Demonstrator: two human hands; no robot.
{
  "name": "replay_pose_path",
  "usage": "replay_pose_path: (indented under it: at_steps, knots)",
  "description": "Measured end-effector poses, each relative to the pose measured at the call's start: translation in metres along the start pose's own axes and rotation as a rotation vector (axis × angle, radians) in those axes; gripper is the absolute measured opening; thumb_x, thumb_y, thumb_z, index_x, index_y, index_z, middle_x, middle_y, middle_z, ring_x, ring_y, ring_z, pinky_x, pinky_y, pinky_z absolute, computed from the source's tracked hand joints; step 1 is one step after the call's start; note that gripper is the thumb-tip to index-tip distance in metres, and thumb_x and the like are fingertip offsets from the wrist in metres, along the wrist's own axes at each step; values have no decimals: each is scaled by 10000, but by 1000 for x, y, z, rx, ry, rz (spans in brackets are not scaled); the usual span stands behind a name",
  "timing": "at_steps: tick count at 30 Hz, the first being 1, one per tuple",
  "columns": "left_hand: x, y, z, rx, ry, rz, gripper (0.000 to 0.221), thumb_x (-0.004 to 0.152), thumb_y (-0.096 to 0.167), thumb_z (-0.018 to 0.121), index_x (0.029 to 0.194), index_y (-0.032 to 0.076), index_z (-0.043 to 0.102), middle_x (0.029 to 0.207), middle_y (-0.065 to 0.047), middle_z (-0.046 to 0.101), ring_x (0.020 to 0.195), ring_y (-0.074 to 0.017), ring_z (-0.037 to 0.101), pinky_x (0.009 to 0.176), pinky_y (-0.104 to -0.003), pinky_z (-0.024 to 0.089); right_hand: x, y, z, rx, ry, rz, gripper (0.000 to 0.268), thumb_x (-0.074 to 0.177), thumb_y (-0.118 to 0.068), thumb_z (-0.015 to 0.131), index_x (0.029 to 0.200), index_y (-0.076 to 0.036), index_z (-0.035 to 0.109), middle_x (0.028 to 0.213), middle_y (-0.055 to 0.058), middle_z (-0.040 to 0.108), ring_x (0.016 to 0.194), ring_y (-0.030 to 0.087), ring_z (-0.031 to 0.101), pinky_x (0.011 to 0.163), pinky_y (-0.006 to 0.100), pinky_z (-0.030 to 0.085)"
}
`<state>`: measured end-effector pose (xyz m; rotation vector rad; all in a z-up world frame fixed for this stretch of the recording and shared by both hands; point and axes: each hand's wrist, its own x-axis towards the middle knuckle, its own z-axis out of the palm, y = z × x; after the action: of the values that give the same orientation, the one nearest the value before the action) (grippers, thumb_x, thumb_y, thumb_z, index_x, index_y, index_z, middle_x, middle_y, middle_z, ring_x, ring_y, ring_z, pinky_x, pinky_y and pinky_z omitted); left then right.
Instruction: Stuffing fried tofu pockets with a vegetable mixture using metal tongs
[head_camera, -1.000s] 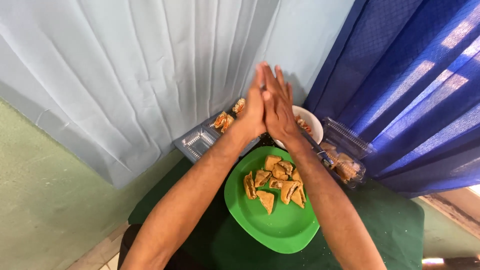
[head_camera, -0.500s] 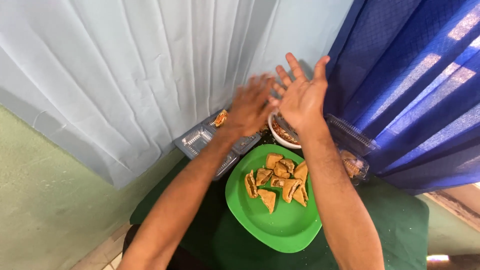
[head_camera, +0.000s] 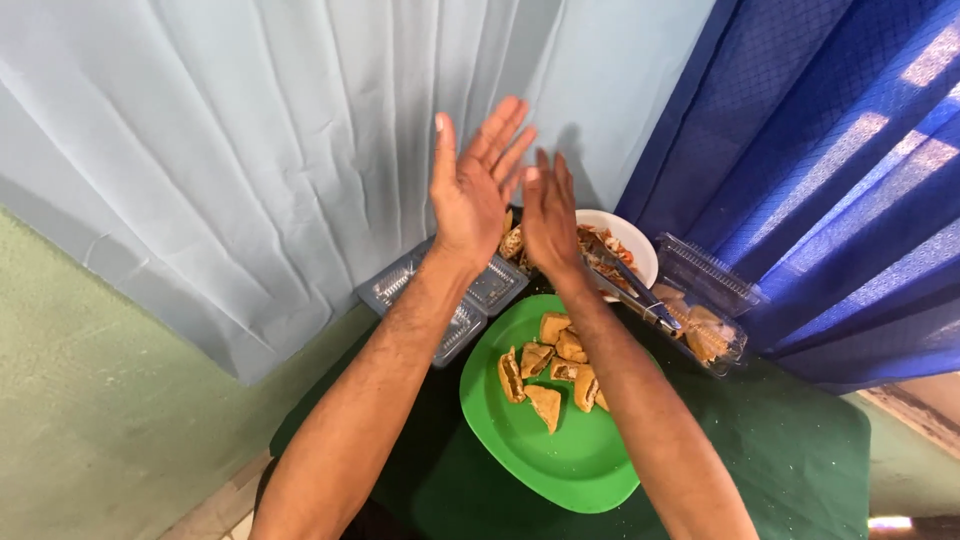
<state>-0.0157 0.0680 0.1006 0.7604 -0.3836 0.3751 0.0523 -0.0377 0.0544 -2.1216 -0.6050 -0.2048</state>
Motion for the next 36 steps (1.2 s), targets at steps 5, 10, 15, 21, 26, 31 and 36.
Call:
replay_pose_path:
  at_steps: [5,10,15,21,26,31,36]
  knots:
    - [-17,-35,-11,749,-229,313,788,1023,592,420,1625,93,318,1659,-119,368,1575,-311,316,1310,-495,177,-4,-28,-10,1073,-91,241,904,913,-740,282,1508,-71,402,1344,133,449,1306,300,427,1148,541,329]
    - [-27,-36,-45,1508,-366,352,662,1114,544,385,1670,204,269,1695,-185,301,1583,-451,188,1271,-656,136,-5,-46,-41,1639,-156,484,1058,777,-825,448,1556,-115,352,1353,161,551,1256,340,540,1106,563,400]
    - [-19,-54,-77,1810,33,457,487,1082,431,533,1071,30,809,1384,-295,613,1305,-520,551,1105,-549,468,-10,-44,-43,1467,-115,398,1017,764,-855,482,1559,-222,439,1691,140,324,1503,400,379,1047,409,378]
    - [5,-83,-115,1854,293,67,288,887,596,648,766,354,748,554,27,648,628,-286,739,535,-437,592,11,11,-8,1222,92,401,497,1031,-450,522,1196,-2,661,1100,180,765,796,256,770,702,388,701]
    - [-15,-55,-68,1618,326,369,567,976,437,600,479,181,502,450,-51,479,464,-324,608,440,-423,473,-14,-8,-16,993,227,297,384,1013,-400,647,1051,-22,711,537,54,519,301,116,370,251,259,319]
    - [-17,-38,-36,1370,169,557,279,957,238,691,781,131,503,941,-19,435,905,-343,603,751,-440,481,-16,-22,-16,930,317,406,638,945,-606,613,851,17,714,447,-37,331,308,65,279,283,235,265]
    - [-37,-36,9,1289,-211,676,621,1018,202,623,1572,60,380,1489,-386,437,1370,-614,435,1088,-642,415,-17,-31,-6,1395,102,539,584,887,-634,643,1180,-136,730,1169,128,704,1053,285,653,1006,381,471]
